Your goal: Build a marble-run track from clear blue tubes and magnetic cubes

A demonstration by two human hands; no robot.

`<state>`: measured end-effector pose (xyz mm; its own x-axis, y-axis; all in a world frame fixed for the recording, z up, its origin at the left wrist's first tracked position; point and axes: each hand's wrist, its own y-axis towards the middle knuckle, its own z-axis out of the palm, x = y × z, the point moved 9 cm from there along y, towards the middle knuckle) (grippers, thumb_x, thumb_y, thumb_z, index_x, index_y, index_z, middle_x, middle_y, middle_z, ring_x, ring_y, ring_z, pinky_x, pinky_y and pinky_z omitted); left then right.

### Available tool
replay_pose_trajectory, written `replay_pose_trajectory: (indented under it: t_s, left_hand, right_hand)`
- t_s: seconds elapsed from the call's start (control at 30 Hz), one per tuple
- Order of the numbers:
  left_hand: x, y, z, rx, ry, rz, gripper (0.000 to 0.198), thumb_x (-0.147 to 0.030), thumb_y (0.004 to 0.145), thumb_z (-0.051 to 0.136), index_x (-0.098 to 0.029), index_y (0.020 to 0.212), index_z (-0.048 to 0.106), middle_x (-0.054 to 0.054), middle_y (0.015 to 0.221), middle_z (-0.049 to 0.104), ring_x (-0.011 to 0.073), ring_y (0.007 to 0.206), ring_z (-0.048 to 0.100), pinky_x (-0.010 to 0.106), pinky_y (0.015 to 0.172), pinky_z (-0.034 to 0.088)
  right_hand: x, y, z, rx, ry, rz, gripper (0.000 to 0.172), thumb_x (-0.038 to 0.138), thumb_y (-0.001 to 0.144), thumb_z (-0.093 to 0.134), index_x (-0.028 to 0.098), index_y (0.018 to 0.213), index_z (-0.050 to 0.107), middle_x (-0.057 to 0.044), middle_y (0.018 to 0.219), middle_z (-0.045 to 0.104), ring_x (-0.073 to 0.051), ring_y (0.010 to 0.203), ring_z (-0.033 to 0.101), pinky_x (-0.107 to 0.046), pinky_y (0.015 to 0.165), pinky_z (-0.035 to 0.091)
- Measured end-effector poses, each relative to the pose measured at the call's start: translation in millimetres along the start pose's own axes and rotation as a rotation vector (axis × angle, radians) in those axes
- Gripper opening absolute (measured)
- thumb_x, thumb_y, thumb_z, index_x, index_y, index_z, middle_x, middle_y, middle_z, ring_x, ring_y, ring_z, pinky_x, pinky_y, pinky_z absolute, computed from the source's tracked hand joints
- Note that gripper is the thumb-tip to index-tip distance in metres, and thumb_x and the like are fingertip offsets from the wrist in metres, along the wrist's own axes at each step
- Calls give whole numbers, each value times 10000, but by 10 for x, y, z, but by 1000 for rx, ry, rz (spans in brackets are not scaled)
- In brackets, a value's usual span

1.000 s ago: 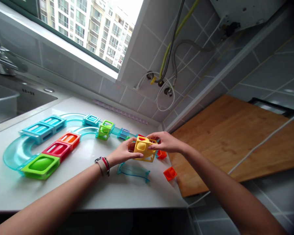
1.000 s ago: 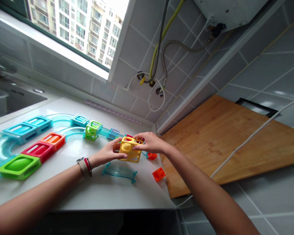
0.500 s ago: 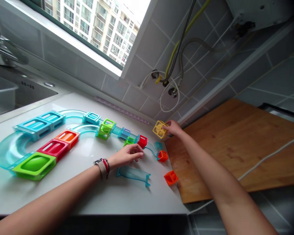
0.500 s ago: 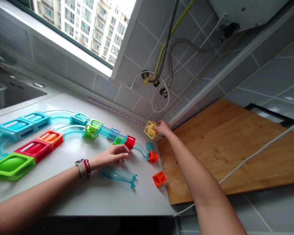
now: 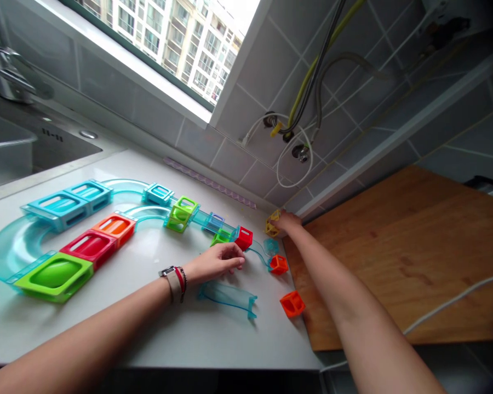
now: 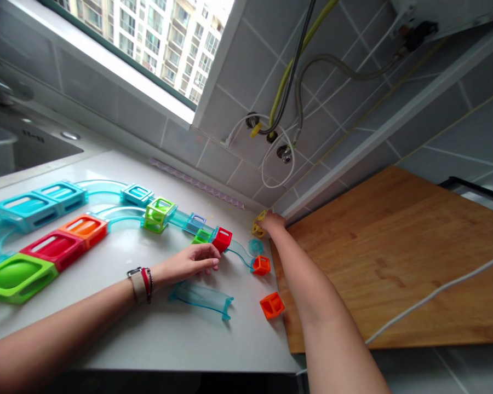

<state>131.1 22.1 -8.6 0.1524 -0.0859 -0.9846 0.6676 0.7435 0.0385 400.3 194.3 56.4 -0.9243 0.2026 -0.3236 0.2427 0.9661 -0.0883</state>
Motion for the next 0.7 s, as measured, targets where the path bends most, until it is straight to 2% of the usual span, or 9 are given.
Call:
replay_pose_trajectory:
  t_s: [0.13,0.23,0.3,0.47,0.6,0.7]
  left_hand:
    - [-41,3,25,10,-29,43,358,-502,841,696,-175,962,614,28,869,677,159,782,624,270,696,517]
    - [-46,1,34,14,-36,43,348,-495,843,694,-176,957,615,27,865,677,161,786,626,276,711,524]
    - [-37,-3,32,10,-29,25,343,-494,844,691,-179,957,614,22,859,680,152,752,622,269,688,518]
    - [-39,0,21,5,-33,45,350,-496,839,697,-175,956,622,28,866,678,157,773,623,276,709,527]
    - [-28,3,26,11,-31,52,352,-496,839,698,-173,958,624,34,874,672,166,796,623,287,723,533]
    - [-44,-1,25,5,-36,63,362,-510,832,701,-176,951,628,37,879,670,178,817,626,301,738,541]
  right_hand:
    - [-52,73,36,8,-37,-36,778,702,776,662,154,1323,580,-242,1254,684,-392,1158,659,-449,906,508]
    - [-49,99,28,13,-35,-99,635,589,831,667,178,1309,597,-200,1242,705,-358,1135,675,-412,891,516]
    - [-18,90,-4,1,-24,-153,598,495,854,678,186,1353,564,-175,1246,711,-332,1123,681,-382,886,518]
    - [184,-11,-98,-45,7,-337,776,373,810,785,252,1490,429,-101,1303,695,-272,1155,666,-310,927,497]
    - [283,-52,-126,-72,-22,-400,614,269,837,762,286,1409,538,-83,1339,670,-264,1198,638,-302,949,477]
    - [232,-30,-118,-70,-66,-378,551,247,833,764,268,1357,596,-101,1308,681,-281,1177,640,-317,930,484]
